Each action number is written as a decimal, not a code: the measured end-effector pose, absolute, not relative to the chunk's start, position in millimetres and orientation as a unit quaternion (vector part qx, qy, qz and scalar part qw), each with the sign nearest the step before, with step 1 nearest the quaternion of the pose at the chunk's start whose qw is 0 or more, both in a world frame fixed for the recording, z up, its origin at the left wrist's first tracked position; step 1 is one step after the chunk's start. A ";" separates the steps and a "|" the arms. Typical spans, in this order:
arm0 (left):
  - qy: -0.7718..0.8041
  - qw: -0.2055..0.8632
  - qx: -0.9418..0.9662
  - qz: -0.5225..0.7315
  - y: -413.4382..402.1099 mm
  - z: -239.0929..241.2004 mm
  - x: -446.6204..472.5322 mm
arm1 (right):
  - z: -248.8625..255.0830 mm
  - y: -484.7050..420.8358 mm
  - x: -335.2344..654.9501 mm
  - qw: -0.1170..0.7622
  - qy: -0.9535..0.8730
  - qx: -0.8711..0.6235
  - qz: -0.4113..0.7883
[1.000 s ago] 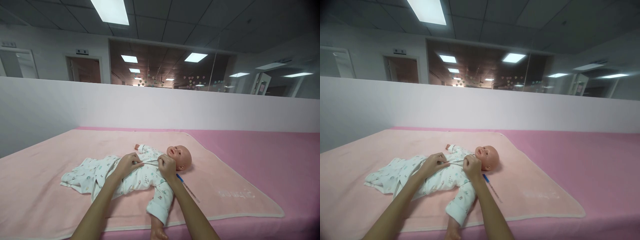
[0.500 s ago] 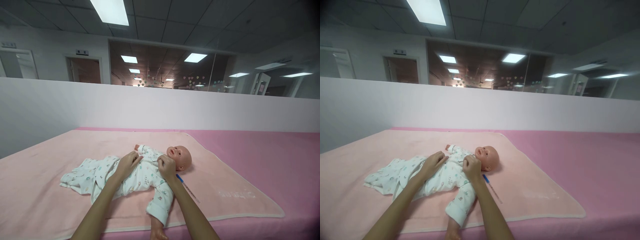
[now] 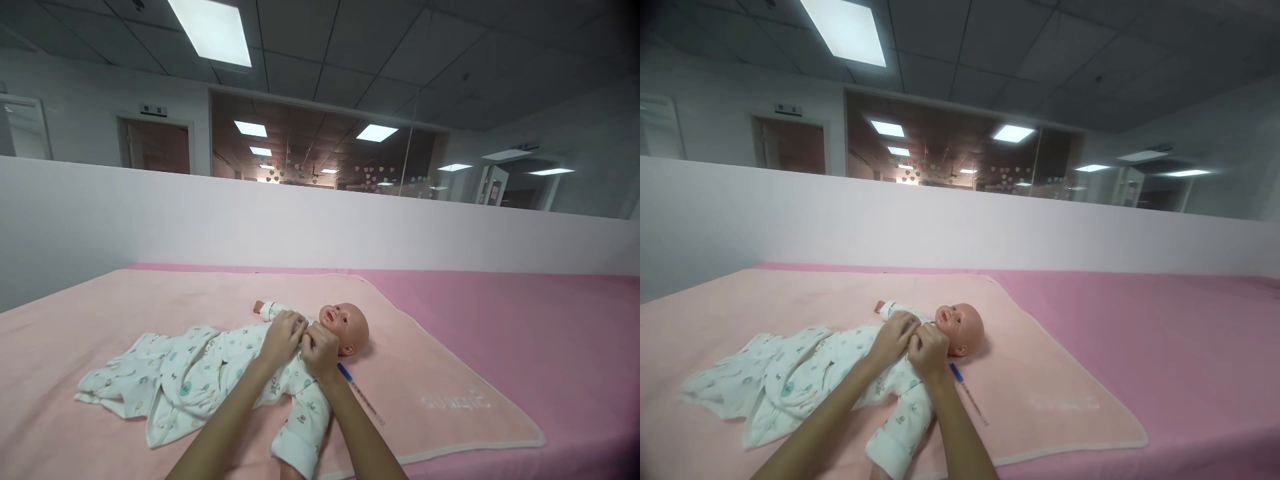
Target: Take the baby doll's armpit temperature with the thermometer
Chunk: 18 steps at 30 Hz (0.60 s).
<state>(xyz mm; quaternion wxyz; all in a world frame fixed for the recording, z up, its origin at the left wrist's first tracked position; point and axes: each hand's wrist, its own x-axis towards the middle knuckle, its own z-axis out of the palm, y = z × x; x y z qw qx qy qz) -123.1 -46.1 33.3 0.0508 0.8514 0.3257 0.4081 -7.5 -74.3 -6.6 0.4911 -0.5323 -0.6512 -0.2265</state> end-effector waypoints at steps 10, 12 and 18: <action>0.340 0.216 0.834 0.377 -37.3 16.4 -123.1 | 26.3 -125.9 -0.1 0.632 -0.481 -0.580 -0.181; 0.342 0.278 0.800 0.407 -33.2 16.1 -122.8 | 16.9 -153.8 13.0 0.607 -0.434 -0.654 -0.126; 0.338 0.393 0.708 0.480 -21.5 16.7 -123.8 | -42.8 -206.7 55.2 0.371 -0.475 -0.792 -0.096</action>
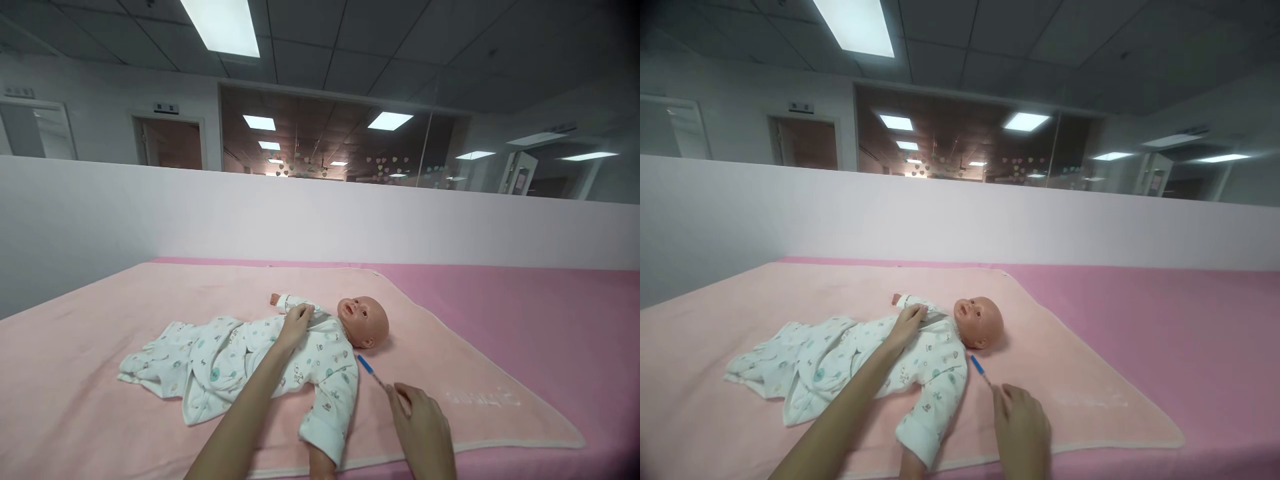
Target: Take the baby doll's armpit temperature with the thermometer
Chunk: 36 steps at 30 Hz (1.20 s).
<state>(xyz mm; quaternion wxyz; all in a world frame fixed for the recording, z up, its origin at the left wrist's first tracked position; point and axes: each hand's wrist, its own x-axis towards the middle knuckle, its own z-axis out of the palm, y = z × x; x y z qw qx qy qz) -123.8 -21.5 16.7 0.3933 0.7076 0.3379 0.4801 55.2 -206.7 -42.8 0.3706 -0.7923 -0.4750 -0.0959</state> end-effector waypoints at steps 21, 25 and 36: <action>0.291 0.651 0.429 0.554 -17.5 21.6 -134.8 | 65.3 -146.2 -21.0 0.330 -0.559 -0.756 -0.082; 0.288 0.625 0.464 0.557 -17.3 19.1 -135.7 | 63.2 -83.2 -45.0 0.212 -0.636 -0.733 -0.113; 0.476 0.312 0.705 0.424 36.9 16.2 -147.5 | 24.1 -44.1 -41.3 0.274 -0.616 -0.732 -0.102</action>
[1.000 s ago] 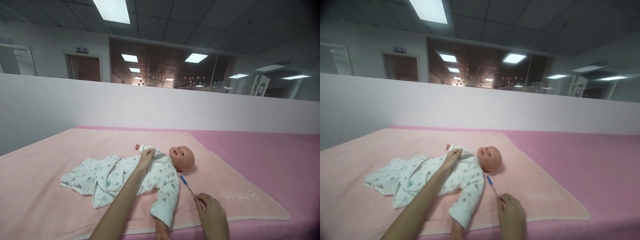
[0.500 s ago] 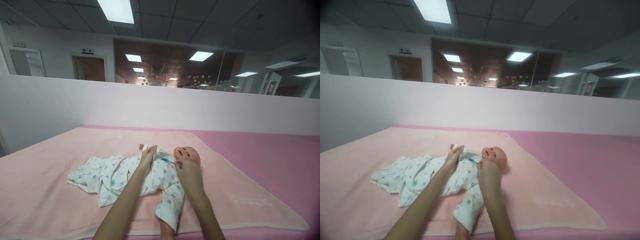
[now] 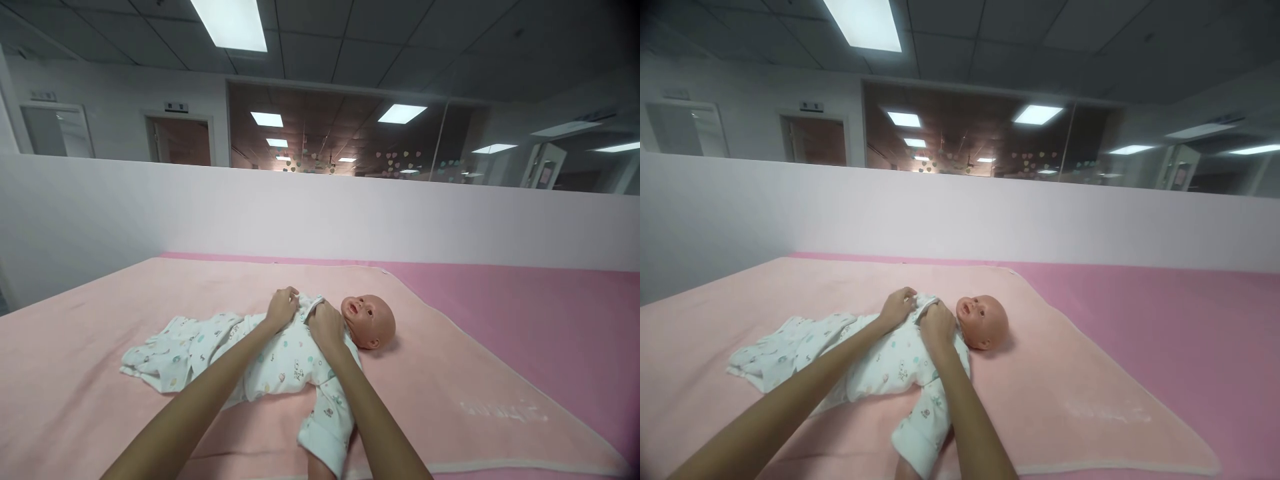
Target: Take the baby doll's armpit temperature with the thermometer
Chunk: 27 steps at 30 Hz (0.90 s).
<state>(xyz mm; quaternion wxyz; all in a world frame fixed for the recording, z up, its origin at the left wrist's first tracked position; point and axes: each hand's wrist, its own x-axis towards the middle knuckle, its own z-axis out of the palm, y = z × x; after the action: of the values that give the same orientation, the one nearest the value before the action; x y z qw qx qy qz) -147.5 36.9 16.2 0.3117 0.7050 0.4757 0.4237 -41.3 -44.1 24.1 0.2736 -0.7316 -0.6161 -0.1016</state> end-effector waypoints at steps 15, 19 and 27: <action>0.449 -0.068 0.875 0.165 76.7 7.8 -148.9 | 22.6 -42.0 -42.6 0.269 -0.625 -0.727 -0.092; 0.459 -0.099 0.870 0.151 74.3 6.3 -150.2 | 22.7 -41.1 -42.2 0.260 -0.627 -0.729 -0.084; 0.510 -0.125 0.824 0.211 37.9 20.4 -168.3 | 22.4 -41.9 -40.9 0.256 -0.628 -0.731 -0.076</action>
<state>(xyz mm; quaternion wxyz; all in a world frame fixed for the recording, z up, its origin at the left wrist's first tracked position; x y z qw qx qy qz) -168.3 37.9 20.4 -0.1255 0.8245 0.5097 0.2115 -40.9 -41.9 22.4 0.2556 -0.7308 -0.6284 -0.0761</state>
